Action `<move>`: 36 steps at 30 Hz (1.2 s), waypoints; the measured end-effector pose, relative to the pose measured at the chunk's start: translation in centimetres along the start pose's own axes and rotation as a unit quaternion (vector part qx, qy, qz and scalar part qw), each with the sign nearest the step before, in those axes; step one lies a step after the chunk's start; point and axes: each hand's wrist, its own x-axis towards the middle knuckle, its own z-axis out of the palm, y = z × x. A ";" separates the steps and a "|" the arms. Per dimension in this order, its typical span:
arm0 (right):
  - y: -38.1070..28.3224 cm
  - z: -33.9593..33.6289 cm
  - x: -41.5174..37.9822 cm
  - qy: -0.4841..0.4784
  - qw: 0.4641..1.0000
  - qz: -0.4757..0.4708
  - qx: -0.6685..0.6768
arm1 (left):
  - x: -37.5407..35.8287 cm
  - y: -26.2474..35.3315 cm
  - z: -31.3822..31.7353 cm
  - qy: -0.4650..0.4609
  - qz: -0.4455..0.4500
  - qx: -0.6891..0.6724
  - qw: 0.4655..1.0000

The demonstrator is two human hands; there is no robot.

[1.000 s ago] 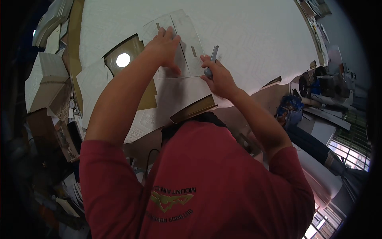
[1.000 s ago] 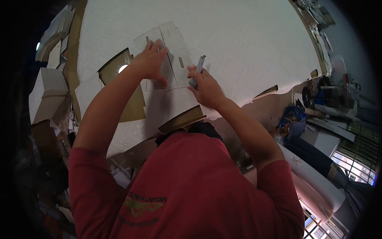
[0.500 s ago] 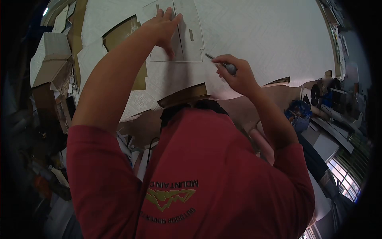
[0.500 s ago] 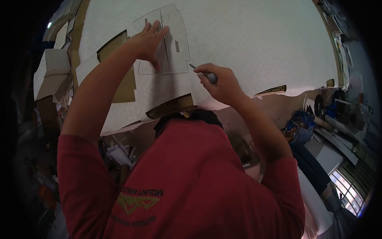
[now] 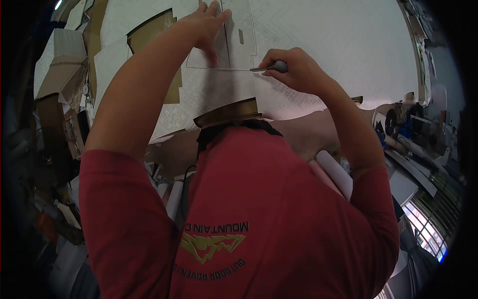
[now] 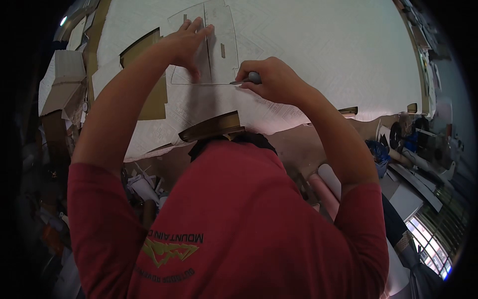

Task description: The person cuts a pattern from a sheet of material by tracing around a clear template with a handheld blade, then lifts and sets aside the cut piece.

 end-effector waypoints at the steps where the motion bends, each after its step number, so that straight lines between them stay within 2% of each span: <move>1: 0.2 0.0 0.2 -0.005 1.000 -0.013 -0.021 | 0.0 0.0 0.0 0.000 0.001 0.001 1.000; 12: 0.8 0.3 0.5 -0.029 0.996 -0.048 -0.072 | 0.0 0.2 -0.1 0.004 0.006 0.011 1.000; 14: 1.6 1.7 0.0 0.025 0.998 -0.062 0.017 | -0.1 0.2 -0.3 -0.002 0.007 0.008 1.000; 19: -0.3 9.4 4.9 0.111 0.986 -0.109 0.060 | 1.5 -1.0 1.9 0.031 0.015 0.035 0.999; 21: -2.5 13.2 8.1 0.183 0.975 -0.116 0.048 | 1.4 -0.6 1.7 0.034 0.018 0.043 0.998; 24: -4.1 15.0 9.4 0.250 0.963 -0.100 0.029 | 1.0 -0.6 0.5 0.009 0.032 0.073 0.997; 28: -3.9 14.8 8.5 0.226 0.970 -0.079 0.032 | 1.5 -1.5 1.5 0.027 0.049 0.037 0.998; 30: -3.9 14.7 7.9 0.222 0.967 -0.105 0.061 | 2.2 -1.9 1.9 0.038 0.072 0.030 0.996; 34: -4.5 13.9 2.3 0.285 0.954 -0.048 0.084 | 2.1 -1.9 1.6 0.050 0.078 0.041 0.995; 36: -4.8 13.8 -1.0 0.348 0.928 0.076 0.110 | 2.1 -2.1 1.8 0.039 0.091 0.025 0.995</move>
